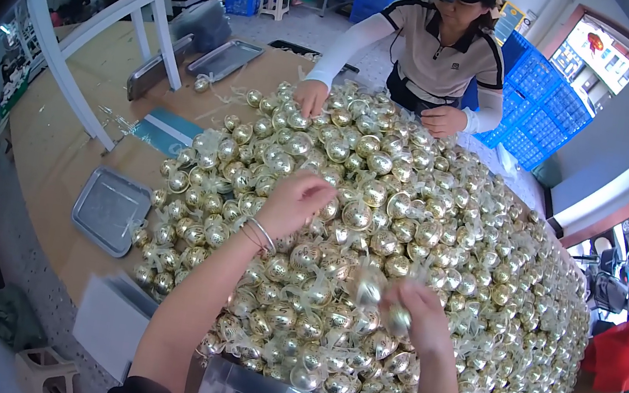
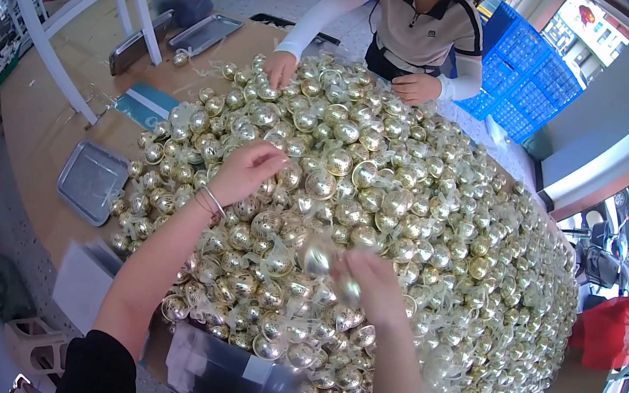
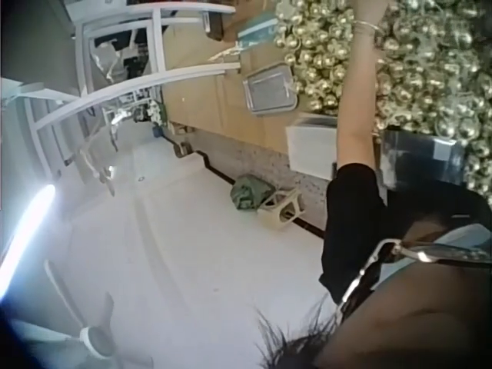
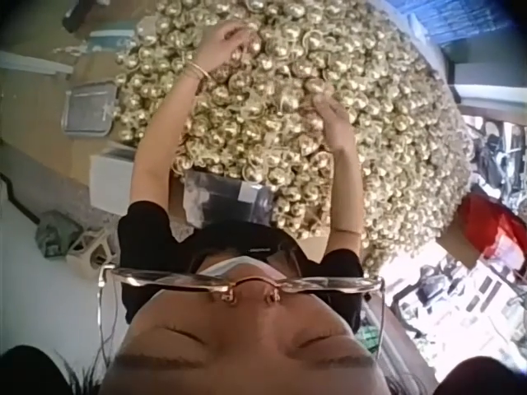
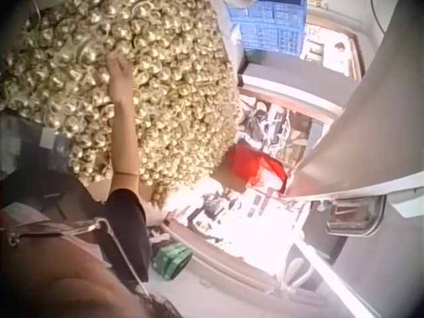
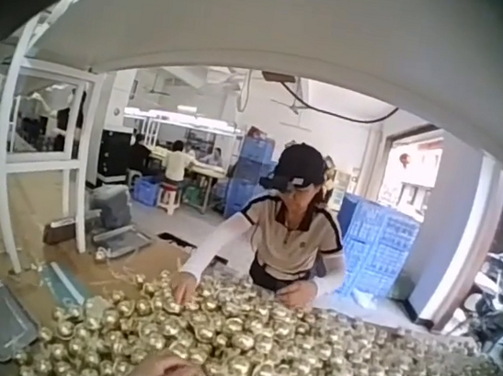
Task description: Sorting and inspecting gold-colored Christmas ornaments into crates and bags.
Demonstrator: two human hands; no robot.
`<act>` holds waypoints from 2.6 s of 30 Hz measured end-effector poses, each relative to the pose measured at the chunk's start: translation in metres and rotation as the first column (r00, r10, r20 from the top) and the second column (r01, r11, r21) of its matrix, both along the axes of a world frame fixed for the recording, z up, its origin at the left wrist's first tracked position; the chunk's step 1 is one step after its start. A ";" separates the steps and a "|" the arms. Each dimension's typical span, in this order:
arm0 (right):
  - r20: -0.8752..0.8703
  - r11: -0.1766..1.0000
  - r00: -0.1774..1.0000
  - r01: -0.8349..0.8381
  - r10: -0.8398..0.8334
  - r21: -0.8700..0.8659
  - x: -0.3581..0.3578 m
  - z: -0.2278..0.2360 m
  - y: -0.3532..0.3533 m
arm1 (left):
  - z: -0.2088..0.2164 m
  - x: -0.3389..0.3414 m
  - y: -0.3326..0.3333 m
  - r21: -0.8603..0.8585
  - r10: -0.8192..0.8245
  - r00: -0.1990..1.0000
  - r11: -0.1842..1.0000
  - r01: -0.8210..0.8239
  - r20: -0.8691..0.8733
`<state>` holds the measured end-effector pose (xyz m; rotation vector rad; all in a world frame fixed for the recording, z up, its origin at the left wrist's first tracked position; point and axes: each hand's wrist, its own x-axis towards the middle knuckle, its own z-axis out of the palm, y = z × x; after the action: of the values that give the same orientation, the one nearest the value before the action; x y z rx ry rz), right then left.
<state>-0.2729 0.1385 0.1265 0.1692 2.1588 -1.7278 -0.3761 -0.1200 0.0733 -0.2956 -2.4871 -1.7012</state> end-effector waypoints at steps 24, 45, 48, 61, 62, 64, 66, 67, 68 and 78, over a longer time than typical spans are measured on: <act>0.780 0.020 -0.183 0.970 -0.599 0.243 0.660 -0.212 0.279 | -0.021 0.037 0.086 -0.266 -0.114 0.986 0.961 0.079 -0.119; -0.280 0.448 0.452 0.890 -0.847 0.082 0.290 -0.082 0.229 | -0.026 0.097 0.174 -0.787 -0.212 0.959 0.617 -0.019 -0.189; -0.265 0.736 0.716 0.677 -0.646 0.033 0.186 -0.057 0.167 | -0.033 0.083 0.205 -0.832 -0.125 0.981 0.519 0.194 0.151; -0.611 0.766 0.791 0.405 -0.021 0.499 -0.004 -0.117 0.073 | 0.029 0.043 0.097 0.693 -0.511 0.829 0.682 0.232 0.226; -0.610 0.775 0.792 0.392 -0.010 0.496 -0.012 -0.121 0.067 | 0.029 0.044 0.089 0.691 -0.496 0.838 0.689 0.219 0.228; -0.391 0.690 0.918 0.240 0.067 0.683 -0.026 -0.128 0.057 | 0.034 0.048 0.077 0.867 -0.592 0.788 0.469 0.167 0.168; -0.160 0.703 0.986 0.087 0.039 0.706 -0.043 -0.147 0.059 | 0.035 0.051 0.073 0.891 -0.588 0.791 0.435 0.132 0.170; -0.141 0.711 0.983 0.019 0.113 0.703 -0.046 -0.153 0.059 | 0.035 0.052 0.069 0.891 -0.590 0.795 0.427 0.157 0.142; -0.121 0.714 0.974 -0.052 0.189 0.698 -0.048 -0.152 0.058 | 0.033 0.054 0.065 0.891 -0.589 0.800 0.418 0.179 0.115; -0.236 0.990 0.968 -0.060 0.088 0.125 -0.026 -0.097 0.088 | 0.022 0.076 0.049 0.857 -0.502 0.851 0.496 0.138 0.154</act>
<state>-0.2988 0.2265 0.0296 -0.0957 2.4074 -1.6542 -0.3001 -0.0713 0.0955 -0.3600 -1.4990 -3.1328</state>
